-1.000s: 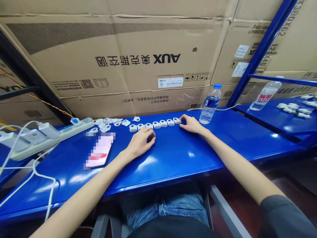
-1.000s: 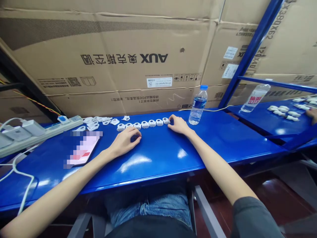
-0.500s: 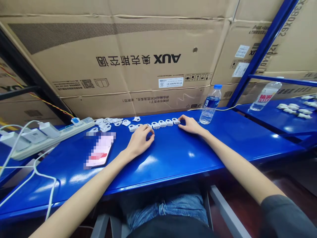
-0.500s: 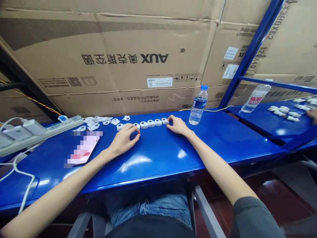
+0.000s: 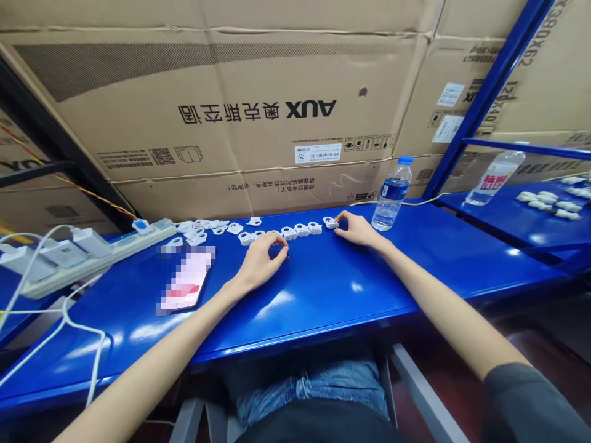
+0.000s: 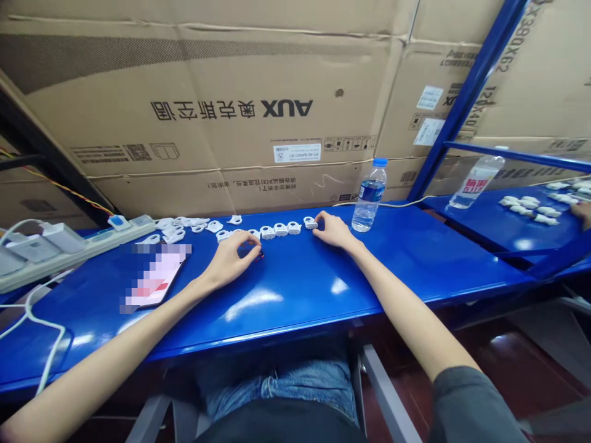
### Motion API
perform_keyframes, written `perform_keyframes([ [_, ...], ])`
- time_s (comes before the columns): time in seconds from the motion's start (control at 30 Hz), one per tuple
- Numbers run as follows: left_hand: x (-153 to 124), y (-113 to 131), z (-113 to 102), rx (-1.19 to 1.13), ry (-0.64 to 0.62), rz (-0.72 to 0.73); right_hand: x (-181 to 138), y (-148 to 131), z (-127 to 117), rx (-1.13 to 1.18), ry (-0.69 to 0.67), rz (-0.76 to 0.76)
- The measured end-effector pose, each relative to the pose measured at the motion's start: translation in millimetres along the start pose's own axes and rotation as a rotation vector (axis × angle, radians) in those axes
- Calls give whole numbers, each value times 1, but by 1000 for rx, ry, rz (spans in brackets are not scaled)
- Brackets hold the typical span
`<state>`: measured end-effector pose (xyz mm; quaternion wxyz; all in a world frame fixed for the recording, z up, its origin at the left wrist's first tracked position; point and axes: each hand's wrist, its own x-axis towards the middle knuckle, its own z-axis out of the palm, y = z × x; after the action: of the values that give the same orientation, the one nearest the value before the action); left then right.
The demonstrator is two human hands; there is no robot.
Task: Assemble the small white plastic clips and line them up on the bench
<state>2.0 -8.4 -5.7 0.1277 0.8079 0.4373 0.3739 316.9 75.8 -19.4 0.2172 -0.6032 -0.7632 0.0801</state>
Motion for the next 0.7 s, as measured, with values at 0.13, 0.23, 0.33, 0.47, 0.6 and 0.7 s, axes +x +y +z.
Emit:
perform_keyframes([
  [0.13, 0, 4, -1, -130, 42, -108, 1, 1, -2, -24, -34, 24],
  [0.23, 1, 6, -3, -229, 72, -162, 0, 1, -3, -44, -64, 31],
  [0.33, 1, 5, -3, -255, 103, -172, -1, -1, -4, -47, -71, 17],
  [0.47, 2, 1, -1, -224, 118, -162, -3, -6, -1, -19, 5, -60],
  [0.6, 1, -1, 1, -218, 135, -169, -6, -14, 4, -28, 32, -109],
  [0.7, 0, 0, 1, -192, 132, -163, -8, -17, 7, -62, -7, -121],
])
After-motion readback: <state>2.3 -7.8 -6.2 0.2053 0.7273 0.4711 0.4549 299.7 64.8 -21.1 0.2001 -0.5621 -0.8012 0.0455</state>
